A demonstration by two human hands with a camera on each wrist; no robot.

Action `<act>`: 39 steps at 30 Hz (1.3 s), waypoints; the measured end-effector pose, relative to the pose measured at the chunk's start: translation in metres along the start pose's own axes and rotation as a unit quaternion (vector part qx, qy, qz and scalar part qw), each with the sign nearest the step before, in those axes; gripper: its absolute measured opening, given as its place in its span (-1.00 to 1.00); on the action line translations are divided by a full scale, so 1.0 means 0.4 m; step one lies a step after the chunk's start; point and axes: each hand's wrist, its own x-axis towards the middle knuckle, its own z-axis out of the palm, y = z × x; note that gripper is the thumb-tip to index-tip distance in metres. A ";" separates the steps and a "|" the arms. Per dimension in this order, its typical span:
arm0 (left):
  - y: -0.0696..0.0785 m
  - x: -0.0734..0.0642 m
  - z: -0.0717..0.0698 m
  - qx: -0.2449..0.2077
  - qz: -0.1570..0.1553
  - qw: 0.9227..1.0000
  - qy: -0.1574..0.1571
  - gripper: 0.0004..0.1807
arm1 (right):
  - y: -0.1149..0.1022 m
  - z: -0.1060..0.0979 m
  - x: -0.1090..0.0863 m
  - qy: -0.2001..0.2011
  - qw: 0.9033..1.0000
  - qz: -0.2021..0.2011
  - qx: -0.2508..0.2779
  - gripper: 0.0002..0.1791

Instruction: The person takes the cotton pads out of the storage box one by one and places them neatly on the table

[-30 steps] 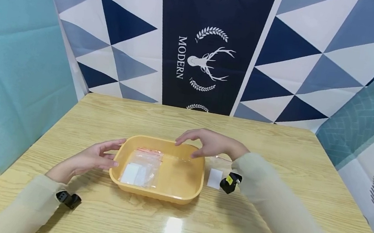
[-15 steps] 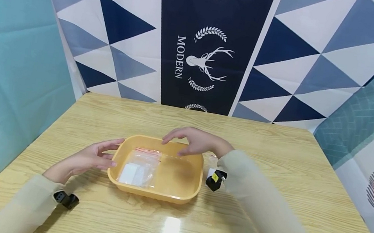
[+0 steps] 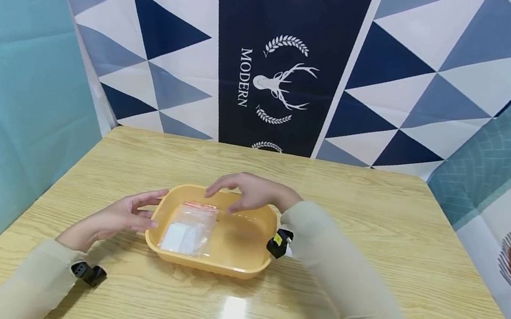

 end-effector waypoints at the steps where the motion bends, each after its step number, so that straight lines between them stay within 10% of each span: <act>1: -0.001 0.000 0.000 0.000 -0.001 1.000 0.002 -0.07 | -0.001 0.001 0.005 -0.003 1.000 0.000 0.000 -0.49; 39: -0.006 0.003 -0.005 0.004 -0.006 1.000 -0.005 -0.07 | 0.008 0.090 0.198 -0.113 0.988 -0.098 0.034 -0.51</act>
